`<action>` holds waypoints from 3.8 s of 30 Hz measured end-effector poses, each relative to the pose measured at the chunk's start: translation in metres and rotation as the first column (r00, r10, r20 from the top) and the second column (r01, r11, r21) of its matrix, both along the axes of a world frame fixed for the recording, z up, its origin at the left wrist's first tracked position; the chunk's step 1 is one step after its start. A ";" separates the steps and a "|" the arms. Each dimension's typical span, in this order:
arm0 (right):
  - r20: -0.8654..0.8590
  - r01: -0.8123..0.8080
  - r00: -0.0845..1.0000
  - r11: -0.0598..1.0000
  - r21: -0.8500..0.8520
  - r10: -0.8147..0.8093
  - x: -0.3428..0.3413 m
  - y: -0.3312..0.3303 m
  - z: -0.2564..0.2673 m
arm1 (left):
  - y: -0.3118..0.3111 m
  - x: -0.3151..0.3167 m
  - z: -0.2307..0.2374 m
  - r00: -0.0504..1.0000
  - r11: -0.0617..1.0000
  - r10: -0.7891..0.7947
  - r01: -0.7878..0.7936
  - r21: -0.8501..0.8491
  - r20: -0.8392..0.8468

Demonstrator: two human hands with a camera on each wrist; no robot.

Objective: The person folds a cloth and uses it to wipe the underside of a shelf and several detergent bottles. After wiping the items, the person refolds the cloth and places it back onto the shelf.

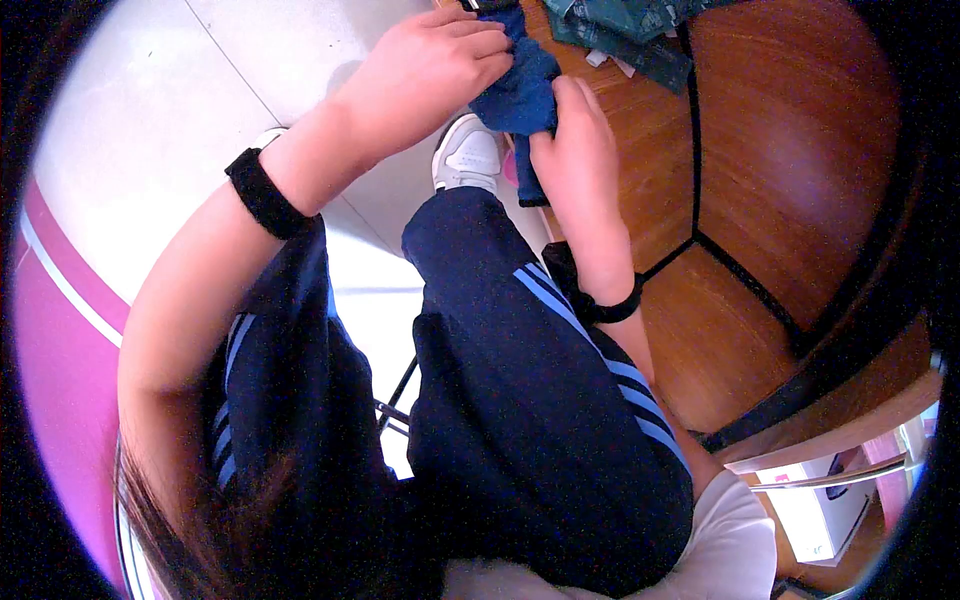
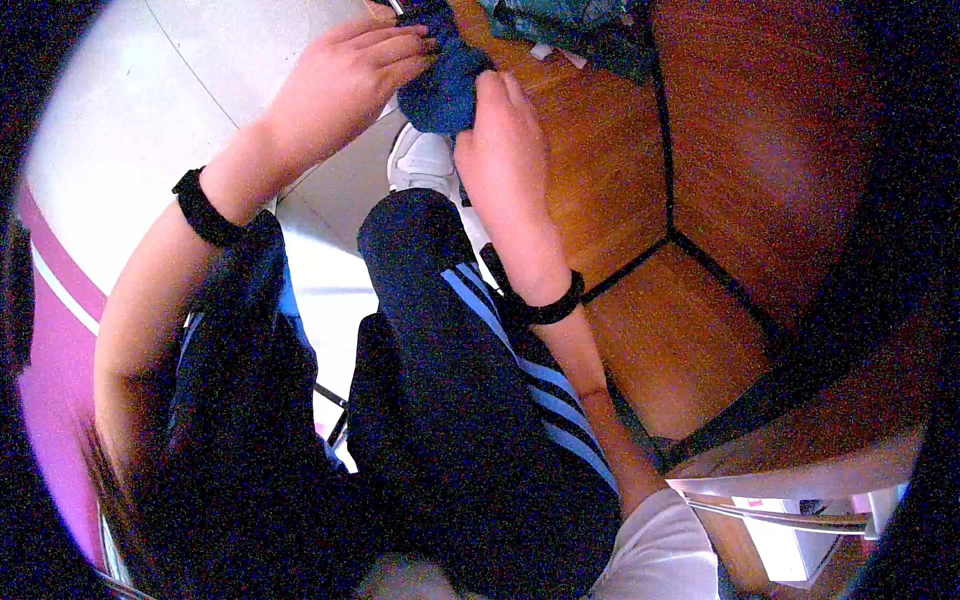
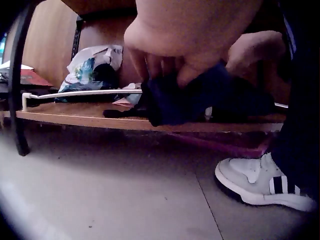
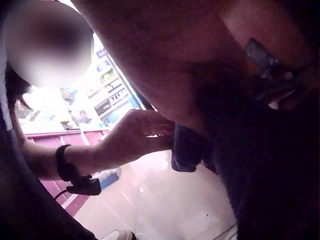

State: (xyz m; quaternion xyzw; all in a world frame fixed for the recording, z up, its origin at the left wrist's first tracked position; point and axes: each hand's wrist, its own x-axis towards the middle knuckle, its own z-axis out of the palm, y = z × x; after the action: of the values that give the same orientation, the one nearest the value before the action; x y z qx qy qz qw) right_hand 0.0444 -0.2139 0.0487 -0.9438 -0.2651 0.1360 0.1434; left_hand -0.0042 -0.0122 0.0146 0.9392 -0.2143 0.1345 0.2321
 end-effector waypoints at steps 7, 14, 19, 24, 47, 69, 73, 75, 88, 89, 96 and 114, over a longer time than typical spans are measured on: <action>0.015 -0.012 1.000 0.999 -0.052 0.013 0.008 0.011 -0.023 | -0.006 -0.001 -0.005 0.996 0.994 0.086 -0.087 0.063 0.008; 0.143 -0.033 0.988 0.986 -0.164 0.057 0.003 0.018 -0.041 | -0.007 0.011 -0.004 0.999 0.995 0.051 -0.052 0.089 0.014; 0.124 -0.025 0.991 0.984 -0.175 0.047 0.004 0.015 -0.048 | -0.011 0.018 -0.007 0.994 0.980 0.057 -0.038 0.193 -0.094; 0.019 -0.088 0.996 0.987 -0.134 0.091 0.008 0.016 -0.045 | -0.014 0.018 -0.022 0.994 0.978 0.099 -0.107 0.177 0.049; -0.038 -0.043 0.998 0.999 0.014 0.043 0.007 -0.002 -0.004 | -0.002 0.009 0.002 1.000 1.000 -0.018 0.019 0.025 -0.023; 0.145 0.010 0.989 1.000 0.007 -0.011 0.000 0.011 -0.067 | -0.014 0.018 -0.017 0.995 0.992 0.038 -0.027 0.123 -0.087; 0.132 0.024 0.990 0.985 0.169 -0.046 -0.002 0.011 -0.066 | -0.009 0.013 -0.027 0.996 0.999 0.050 -0.051 0.018 0.068; 0.077 0.041 0.995 0.972 0.230 -0.060 0.000 0.005 -0.068 | -0.008 0.013 -0.028 0.996 0.999 0.048 -0.049 0.004 0.077; 0.007 0.210 0.960 0.737 0.642 -0.280 -0.006 -0.013 -0.079 | -0.001 0.005 -0.026 0.999 0.996 0.033 -0.031 -0.089 0.017; 0.030 0.199 0.959 0.746 0.636 -0.281 -0.007 -0.016 -0.082 | -0.001 0.004 -0.026 0.999 0.995 0.034 -0.032 -0.096 0.019; 0.157 0.019 0.981 0.865 0.502 -0.113 -0.017 -0.022 -0.049 | 0.003 -0.005 -0.024 0.997 0.991 0.039 -0.030 -0.132 0.063; -0.194 0.243 0.957 0.960 0.137 -0.215 -0.062 -0.126 -0.046 | -0.048 -0.040 -0.030 0.982 0.979 -0.189 0.188 0.082 0.010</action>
State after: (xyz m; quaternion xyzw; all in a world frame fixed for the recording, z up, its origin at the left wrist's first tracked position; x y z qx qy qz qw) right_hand -0.0176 -0.3398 0.0022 -0.9378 -0.1498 0.1803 0.2560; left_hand -0.0446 -0.0600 -0.0154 0.9220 -0.3097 0.1117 0.2039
